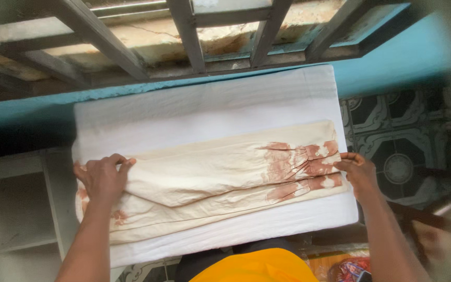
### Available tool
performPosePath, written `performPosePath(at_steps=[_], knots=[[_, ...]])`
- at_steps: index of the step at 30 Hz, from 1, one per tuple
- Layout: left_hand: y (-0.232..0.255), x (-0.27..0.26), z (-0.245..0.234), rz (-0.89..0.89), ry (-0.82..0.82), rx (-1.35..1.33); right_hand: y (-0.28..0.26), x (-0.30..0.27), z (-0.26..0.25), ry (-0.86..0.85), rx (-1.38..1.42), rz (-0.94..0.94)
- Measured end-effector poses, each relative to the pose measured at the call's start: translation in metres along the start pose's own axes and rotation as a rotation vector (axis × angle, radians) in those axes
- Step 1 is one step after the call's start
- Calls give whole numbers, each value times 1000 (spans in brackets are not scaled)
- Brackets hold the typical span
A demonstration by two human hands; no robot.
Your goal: The person folds a white shirt with red-patterned accents on a table, smoothing the fabric and aligning the sleeves.
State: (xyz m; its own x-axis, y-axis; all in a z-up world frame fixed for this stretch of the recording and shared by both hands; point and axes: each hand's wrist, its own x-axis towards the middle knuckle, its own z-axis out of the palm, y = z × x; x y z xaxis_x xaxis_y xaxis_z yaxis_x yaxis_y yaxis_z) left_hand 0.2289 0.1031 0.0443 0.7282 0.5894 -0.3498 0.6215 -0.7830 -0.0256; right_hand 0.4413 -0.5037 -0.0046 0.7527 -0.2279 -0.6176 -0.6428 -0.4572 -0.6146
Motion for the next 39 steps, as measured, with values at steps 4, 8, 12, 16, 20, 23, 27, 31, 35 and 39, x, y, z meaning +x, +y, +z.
performPosePath(at_steps=[4,8,12,16,20,23,27,31,35,39], knots=[[20,-12,19,-3,184,34,-18,-21,26,289,-609,-370],[82,-56,58,133,248,-237,-28,-74,112,213,-499,-1057],[144,-90,78,329,198,-111,-34,-117,200,-87,-1010,-1139],[130,-94,89,399,286,-174,-21,-109,208,-137,-1128,-1169],[84,-68,93,387,467,43,-15,-86,191,-47,-1006,-1238],[38,-55,82,137,17,82,-10,-82,178,-45,-1044,-1157],[8,-57,59,81,11,17,-14,-79,177,-48,-1062,-1156],[26,-66,49,79,86,64,-24,-85,176,-51,-1037,-1123],[80,-68,57,150,229,120,-38,-104,204,-1,-953,-1118],[144,-80,82,392,306,-83,-38,-129,254,-276,-1084,-1267]])
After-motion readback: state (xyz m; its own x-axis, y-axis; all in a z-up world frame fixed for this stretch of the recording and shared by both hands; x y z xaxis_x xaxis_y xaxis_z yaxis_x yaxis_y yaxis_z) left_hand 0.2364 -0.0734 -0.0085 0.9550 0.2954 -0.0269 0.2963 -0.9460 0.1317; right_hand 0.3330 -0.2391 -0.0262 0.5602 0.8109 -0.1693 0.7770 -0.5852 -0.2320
